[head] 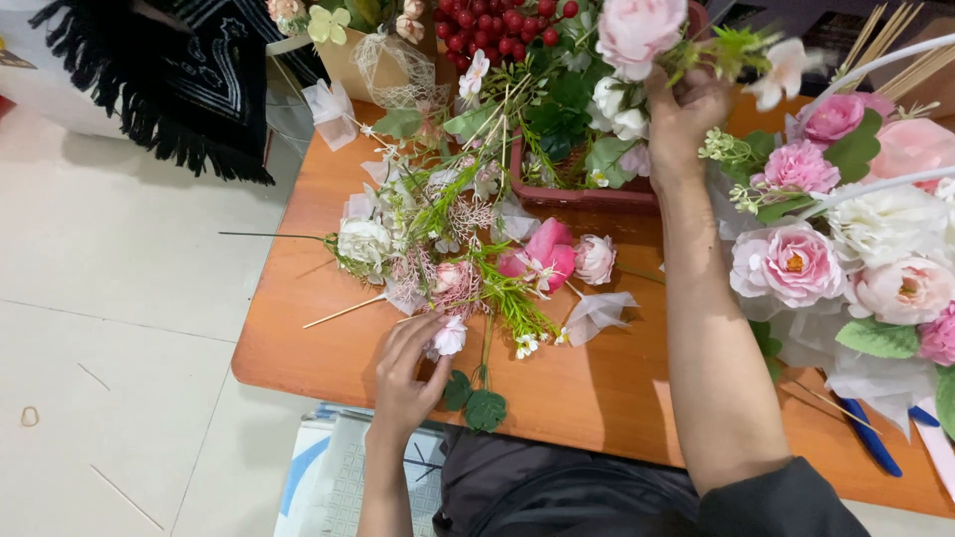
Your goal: The person arranges artificial flowers into a white circular frame. They select various pink and white blooms and greenery from a basket and the table, then insert them into the frame to create a floral arrangement.
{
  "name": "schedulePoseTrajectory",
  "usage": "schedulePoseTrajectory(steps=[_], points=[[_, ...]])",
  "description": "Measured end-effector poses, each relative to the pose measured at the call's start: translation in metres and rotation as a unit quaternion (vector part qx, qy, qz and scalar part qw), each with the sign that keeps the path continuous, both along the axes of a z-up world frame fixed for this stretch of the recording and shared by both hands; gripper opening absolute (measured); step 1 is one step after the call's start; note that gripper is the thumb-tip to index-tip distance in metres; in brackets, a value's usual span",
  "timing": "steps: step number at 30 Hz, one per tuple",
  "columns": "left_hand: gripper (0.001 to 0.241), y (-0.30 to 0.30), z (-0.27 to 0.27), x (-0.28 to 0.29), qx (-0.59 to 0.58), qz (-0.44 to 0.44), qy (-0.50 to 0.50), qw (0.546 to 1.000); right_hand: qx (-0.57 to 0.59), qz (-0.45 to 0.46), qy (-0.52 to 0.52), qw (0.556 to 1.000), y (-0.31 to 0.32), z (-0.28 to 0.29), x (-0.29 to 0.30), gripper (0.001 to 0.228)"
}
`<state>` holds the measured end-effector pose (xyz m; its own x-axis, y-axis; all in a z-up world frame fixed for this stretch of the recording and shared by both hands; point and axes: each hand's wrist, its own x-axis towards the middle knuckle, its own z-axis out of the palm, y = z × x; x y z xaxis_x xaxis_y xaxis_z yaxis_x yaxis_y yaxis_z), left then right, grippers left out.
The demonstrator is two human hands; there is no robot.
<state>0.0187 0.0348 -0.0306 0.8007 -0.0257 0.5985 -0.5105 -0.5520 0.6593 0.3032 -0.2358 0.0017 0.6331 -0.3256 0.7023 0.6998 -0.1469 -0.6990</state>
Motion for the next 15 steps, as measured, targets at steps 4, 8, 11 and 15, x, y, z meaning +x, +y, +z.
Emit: schedulePoseTrajectory(steps=[4, 8, 11, 15], points=[[0.024, 0.000, -0.002, 0.000, 0.006, -0.004, -0.002, 1.000, 0.072, 0.118, -0.026, 0.990, 0.001, -0.006, -0.002, 0.022], [0.023, 0.000, 0.000, 0.001, 0.013, -0.002, -0.004, 1.000, 0.118, 0.147, 0.025, 0.982, -0.030, -0.069, 0.029, 0.034], [0.024, -0.001, 0.000, 0.001, 0.014, -0.005, -0.002, 1.000, 0.074, 0.089, 0.087, 0.989, -0.027, -0.062, 0.018, 0.044], [0.023, -0.001, 0.000, 0.002, 0.022, 0.003, 0.000, 1.000, 0.056, 0.082, 0.183, 0.978, -0.033, -0.073, 0.014, 0.047]])
